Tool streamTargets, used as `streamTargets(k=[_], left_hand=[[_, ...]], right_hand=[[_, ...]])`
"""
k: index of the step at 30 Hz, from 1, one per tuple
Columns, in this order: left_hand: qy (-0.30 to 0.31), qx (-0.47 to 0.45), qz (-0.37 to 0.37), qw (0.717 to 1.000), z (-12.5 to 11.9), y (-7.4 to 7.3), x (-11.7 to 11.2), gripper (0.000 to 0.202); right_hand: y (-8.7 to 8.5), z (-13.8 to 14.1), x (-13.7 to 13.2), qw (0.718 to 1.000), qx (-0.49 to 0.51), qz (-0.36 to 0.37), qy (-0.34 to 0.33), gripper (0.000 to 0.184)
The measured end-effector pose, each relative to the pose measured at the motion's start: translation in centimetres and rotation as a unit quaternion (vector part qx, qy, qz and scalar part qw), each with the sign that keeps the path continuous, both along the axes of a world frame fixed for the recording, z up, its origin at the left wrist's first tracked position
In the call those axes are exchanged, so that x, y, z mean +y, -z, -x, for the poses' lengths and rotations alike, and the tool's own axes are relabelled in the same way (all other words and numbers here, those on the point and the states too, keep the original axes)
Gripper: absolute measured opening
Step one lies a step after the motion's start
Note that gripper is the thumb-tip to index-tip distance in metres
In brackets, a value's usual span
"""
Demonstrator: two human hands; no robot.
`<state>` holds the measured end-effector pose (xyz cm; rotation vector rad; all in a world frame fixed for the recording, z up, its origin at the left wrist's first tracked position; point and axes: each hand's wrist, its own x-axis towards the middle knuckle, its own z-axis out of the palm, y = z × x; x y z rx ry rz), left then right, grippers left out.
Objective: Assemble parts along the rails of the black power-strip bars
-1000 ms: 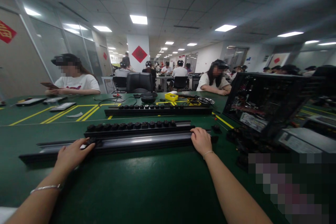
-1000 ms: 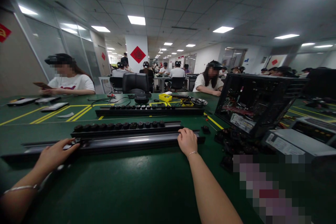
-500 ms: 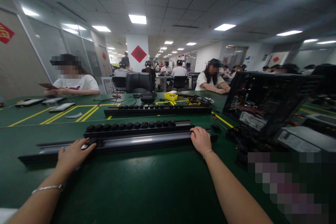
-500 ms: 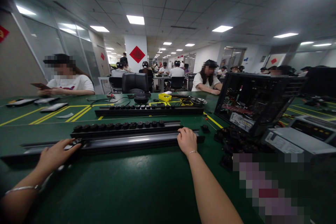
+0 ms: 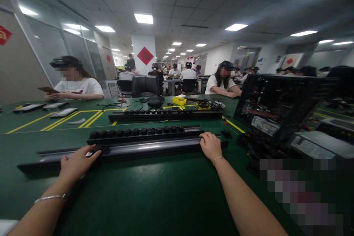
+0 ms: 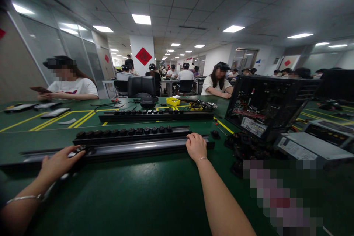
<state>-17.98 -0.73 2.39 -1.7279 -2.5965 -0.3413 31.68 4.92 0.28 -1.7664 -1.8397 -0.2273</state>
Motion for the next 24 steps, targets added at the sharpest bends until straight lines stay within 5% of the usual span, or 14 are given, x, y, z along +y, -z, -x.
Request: streamTargets(k=[24], left_hand=[[0.019, 0.003, -0.016, 1.000, -1.1, -0.1, -0.2, 0.054]], right_hand=[[-0.4, 0.1, -0.2, 1.000, 0.007, 0.027, 0.001, 0.029]])
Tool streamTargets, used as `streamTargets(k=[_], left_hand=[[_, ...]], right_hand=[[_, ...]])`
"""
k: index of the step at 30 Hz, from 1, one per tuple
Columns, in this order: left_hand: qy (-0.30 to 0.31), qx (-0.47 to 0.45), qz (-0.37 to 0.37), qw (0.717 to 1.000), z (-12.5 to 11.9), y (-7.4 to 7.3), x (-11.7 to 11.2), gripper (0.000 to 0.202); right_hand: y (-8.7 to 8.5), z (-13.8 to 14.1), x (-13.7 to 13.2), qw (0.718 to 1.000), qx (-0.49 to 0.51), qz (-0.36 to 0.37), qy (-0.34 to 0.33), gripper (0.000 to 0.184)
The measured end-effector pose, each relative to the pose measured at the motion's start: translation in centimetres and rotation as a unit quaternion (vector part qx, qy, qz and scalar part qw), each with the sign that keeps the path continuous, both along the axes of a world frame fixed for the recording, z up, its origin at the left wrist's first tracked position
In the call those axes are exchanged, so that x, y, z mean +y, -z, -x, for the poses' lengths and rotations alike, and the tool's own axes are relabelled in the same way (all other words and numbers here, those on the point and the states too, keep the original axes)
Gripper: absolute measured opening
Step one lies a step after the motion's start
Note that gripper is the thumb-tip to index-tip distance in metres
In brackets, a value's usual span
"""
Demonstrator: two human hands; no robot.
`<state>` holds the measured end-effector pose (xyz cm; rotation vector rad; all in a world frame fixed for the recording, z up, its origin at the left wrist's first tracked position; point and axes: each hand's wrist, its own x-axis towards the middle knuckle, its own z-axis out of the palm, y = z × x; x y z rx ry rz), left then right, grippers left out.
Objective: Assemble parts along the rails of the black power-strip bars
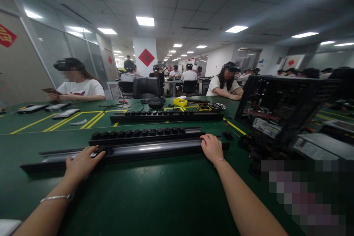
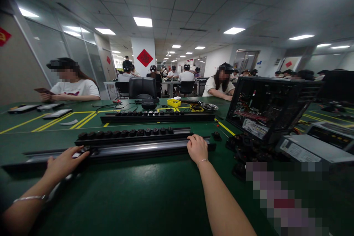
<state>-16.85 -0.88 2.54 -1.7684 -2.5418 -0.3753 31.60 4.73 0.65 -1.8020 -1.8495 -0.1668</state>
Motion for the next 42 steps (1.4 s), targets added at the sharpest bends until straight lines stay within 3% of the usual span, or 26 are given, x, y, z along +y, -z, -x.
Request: streamTargets(k=[42], left_hand=[[0.018, -0.018, -0.021, 0.999, -1.2, 0.3, 0.3, 0.054]], right_hand=[[0.3, -0.2, 0.2, 1.000, -0.003, -0.007, -0.001, 0.028]])
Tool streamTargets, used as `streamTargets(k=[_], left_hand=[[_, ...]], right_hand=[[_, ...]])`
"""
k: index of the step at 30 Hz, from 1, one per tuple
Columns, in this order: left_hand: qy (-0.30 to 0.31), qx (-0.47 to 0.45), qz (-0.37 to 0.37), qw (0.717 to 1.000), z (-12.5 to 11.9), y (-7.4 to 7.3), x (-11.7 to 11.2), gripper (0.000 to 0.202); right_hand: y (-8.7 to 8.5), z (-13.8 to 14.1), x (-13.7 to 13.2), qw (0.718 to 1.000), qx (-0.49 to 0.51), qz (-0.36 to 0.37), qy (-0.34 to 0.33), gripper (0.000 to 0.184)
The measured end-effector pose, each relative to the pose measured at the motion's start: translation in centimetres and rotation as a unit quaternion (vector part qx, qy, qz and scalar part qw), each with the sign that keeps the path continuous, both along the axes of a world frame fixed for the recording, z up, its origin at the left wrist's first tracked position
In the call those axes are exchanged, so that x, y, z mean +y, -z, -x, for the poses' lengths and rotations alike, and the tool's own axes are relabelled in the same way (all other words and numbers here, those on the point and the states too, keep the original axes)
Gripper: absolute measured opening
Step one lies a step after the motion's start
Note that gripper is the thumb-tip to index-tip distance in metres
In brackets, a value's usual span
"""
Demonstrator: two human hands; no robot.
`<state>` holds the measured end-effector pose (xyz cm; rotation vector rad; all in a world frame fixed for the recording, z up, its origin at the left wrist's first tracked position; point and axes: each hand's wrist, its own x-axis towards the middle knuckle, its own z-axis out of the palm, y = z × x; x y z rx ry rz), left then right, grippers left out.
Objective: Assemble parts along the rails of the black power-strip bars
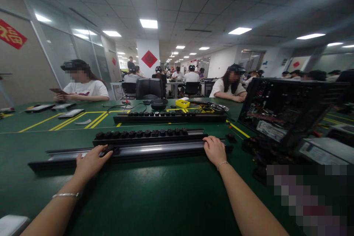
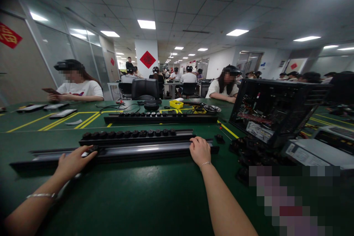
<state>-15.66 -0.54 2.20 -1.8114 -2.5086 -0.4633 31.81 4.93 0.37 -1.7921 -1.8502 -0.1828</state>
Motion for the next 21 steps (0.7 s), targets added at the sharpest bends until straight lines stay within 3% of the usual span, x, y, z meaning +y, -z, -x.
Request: streamTargets(k=[21], left_hand=[[-0.014, 0.017, 0.036, 0.999, -1.3, -0.9, -0.3, 0.058]], right_hand=[[0.0, 0.1, -0.1, 1.000, 0.013, 0.004, -0.001, 0.028]])
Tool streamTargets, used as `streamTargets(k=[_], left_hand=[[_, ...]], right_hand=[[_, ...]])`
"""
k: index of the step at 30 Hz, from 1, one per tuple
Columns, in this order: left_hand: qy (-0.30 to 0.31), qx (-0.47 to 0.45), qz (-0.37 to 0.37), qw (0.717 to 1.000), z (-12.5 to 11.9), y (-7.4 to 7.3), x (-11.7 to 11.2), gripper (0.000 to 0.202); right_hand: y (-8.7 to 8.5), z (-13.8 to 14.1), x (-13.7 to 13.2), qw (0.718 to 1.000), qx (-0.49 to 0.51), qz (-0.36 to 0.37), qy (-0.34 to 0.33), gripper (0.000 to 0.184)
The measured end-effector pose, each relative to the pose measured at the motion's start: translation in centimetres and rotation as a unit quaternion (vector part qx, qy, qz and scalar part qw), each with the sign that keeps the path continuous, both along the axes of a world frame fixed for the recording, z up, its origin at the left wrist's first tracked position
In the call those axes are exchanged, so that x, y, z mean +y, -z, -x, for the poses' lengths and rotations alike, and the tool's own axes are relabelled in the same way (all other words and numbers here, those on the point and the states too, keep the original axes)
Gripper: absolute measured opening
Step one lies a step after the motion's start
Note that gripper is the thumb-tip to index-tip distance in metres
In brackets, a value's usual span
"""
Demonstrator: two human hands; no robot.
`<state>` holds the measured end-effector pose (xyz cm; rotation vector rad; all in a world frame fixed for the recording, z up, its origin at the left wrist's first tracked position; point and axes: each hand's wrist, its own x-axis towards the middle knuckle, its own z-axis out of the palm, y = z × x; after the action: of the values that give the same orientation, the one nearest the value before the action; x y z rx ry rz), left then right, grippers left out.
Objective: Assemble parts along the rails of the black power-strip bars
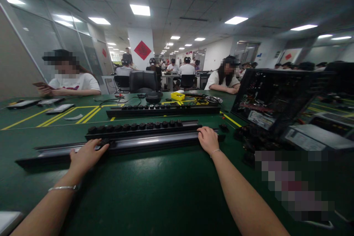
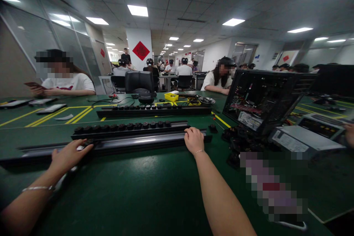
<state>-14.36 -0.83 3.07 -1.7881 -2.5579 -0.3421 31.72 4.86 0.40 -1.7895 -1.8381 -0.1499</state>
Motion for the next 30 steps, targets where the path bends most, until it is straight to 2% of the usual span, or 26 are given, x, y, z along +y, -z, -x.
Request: streamTargets(k=[18, 30], left_hand=[[0.010, 0.007, 0.009, 1.000, -0.08, -0.09, 0.08, 0.056], [0.022, 0.011, -0.012, 1.000, 0.28, 0.78, 0.51, 0.055]], right_hand=[[-0.05, 0.07, -0.15, 1.000, 0.004, -0.006, -0.006, 0.028], [0.04, 0.10, -0.13, 1.000, -0.002, -0.019, 0.000, 0.027]])
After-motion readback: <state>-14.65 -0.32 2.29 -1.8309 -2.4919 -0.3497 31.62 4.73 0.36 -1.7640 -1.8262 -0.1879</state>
